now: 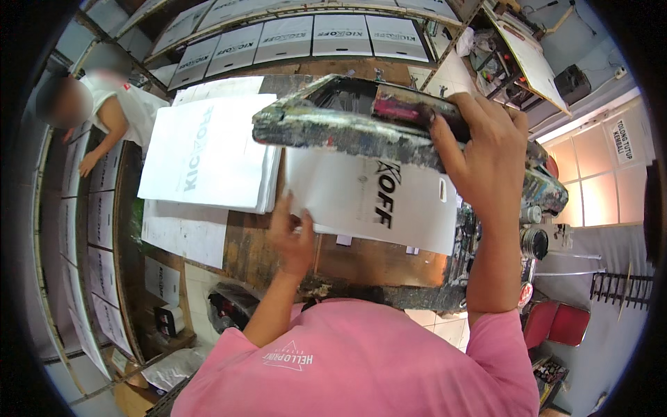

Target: The person performs screen-printing on white plastic bags by lowering a screen frame onto a bag, using a squeegee to spread ink across the stencil, and then lifting the frame to reveal the printed logo.

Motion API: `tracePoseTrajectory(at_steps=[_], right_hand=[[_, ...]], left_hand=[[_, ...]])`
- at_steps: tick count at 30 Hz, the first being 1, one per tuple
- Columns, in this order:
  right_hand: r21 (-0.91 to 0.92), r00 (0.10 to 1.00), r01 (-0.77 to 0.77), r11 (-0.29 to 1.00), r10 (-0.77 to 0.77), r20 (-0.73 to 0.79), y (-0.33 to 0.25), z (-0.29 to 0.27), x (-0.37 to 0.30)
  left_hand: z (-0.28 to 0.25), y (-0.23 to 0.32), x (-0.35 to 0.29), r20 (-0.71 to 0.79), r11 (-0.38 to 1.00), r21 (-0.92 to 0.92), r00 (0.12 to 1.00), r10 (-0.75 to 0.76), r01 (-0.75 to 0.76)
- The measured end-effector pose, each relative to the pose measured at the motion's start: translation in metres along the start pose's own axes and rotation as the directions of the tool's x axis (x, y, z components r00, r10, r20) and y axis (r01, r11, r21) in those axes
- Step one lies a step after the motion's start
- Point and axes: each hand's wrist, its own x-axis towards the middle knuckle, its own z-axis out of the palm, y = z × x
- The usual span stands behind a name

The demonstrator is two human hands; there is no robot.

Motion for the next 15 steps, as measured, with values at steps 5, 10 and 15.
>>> tracePoseTrajectory(at_steps=[5,10,15], right_hand=[[-0.021,0.999,-0.028,0.999,0.028,0.023,-0.008,-0.003,-0.007],[-0.035,1.0,-0.022,0.999,0.022,0.007,-0.014,0.001,-0.02],[-0.039,0.999,-0.029,0.999,0.029,0.013,-0.014,0.003,-0.022]], left_hand=[[-0.088,-0.022,0.034,-0.062,0.93,-0.251,0.955,-0.291,0.267],[-0.192,-0.124,0.096,-0.146,0.986,0.031,0.977,-0.155,0.162],[-0.272,-0.232,0.166,-0.165,0.902,0.387,0.977,-0.134,0.189]])
